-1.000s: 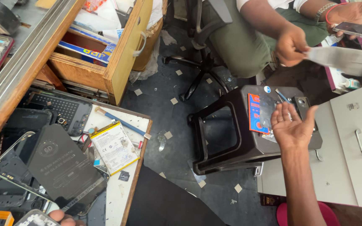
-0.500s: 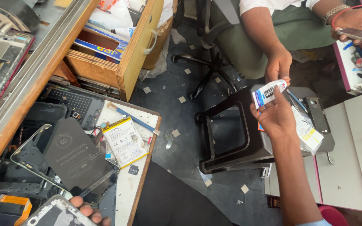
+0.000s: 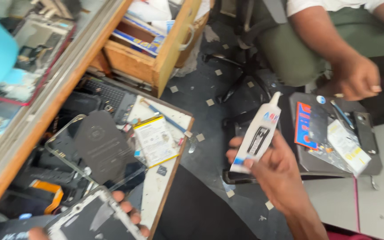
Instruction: The person handles a teal phone back cover, peels protective films, and manipulates a ribbon cable. Then the person applies adhesive from a tube along the edges of a phone frame.
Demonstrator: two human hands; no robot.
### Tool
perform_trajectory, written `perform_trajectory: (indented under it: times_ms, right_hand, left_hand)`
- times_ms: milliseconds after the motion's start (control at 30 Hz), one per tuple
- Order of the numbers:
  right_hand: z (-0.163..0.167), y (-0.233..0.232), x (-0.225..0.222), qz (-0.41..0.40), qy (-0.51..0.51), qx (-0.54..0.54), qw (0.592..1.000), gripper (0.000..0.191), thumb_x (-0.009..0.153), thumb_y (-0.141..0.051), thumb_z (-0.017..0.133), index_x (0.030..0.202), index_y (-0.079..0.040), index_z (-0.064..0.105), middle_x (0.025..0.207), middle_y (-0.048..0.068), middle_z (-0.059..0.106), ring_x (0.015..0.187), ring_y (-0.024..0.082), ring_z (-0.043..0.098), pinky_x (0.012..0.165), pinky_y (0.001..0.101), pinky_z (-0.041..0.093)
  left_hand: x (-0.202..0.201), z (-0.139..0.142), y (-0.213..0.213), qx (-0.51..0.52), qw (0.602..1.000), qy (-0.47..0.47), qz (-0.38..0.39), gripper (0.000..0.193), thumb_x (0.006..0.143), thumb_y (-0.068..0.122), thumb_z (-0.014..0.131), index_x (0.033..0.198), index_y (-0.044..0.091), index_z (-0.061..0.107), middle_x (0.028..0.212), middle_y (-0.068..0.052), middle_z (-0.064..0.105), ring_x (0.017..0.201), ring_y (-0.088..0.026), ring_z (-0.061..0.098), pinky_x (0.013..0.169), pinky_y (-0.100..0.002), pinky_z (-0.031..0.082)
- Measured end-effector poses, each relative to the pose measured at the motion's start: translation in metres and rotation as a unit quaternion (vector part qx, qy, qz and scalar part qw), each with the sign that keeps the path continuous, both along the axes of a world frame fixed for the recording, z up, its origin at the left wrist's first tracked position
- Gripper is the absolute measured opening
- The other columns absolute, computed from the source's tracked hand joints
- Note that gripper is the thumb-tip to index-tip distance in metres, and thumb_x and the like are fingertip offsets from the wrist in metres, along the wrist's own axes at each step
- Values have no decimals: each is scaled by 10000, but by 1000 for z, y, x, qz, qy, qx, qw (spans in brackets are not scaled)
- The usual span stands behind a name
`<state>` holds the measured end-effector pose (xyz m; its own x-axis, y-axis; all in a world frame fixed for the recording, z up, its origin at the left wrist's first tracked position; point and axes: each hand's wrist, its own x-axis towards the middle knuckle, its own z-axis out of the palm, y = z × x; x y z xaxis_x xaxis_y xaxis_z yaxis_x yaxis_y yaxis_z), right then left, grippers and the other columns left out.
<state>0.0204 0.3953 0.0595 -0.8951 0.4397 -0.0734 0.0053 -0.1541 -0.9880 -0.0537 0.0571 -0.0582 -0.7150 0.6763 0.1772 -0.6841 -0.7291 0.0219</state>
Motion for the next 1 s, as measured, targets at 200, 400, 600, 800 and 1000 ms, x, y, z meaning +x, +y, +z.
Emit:
perform_trajectory:
  times_ms: [200,400,600,800,1000]
  right_hand:
    - [-4,-77,-7,126,-22,-87,988,494,924,-89,662,1377,41,515,1022,235,757,882,303,776,794,405,631]
    - [-28,-148,-9,122,-43,-146,981,281,1019,-168,598,1091,94,668,722,123,678,478,149,601,399,275,448]
    - [-54,-196,-14,147,41,-216,964,302,1162,-102,561,1018,145,656,829,106,685,687,111,609,577,239,472]
    - [-43,-213,-17,42,-86,-65,993,374,1010,-195,494,1212,65,673,1094,207,754,1052,242,718,916,398,547]
    - [-5,-227,-36,10,-98,-106,989,416,957,-100,441,1334,37,550,1157,229,718,1027,286,721,858,428,588]
  left_hand:
    - [5,33,-27,-67,992,-67,78,1082,929,861,339,1512,-49,357,1381,-318,542,1201,-484,570,1014,-700,450]
    - [7,64,-69,-183,966,-113,141,1041,954,823,310,1351,-116,517,1105,-276,678,939,-392,701,759,-568,611]
    - [18,92,-68,-246,958,-124,83,1003,961,743,253,1264,-159,570,1023,-300,692,767,-341,729,591,-467,646]
    - [29,92,-59,-258,957,-120,57,928,951,676,259,1306,-117,586,1075,-230,715,702,-323,739,554,-423,639]
    - [26,88,-65,-256,961,-101,22,892,946,678,245,1358,-35,590,1136,-221,714,713,-309,742,573,-402,639]
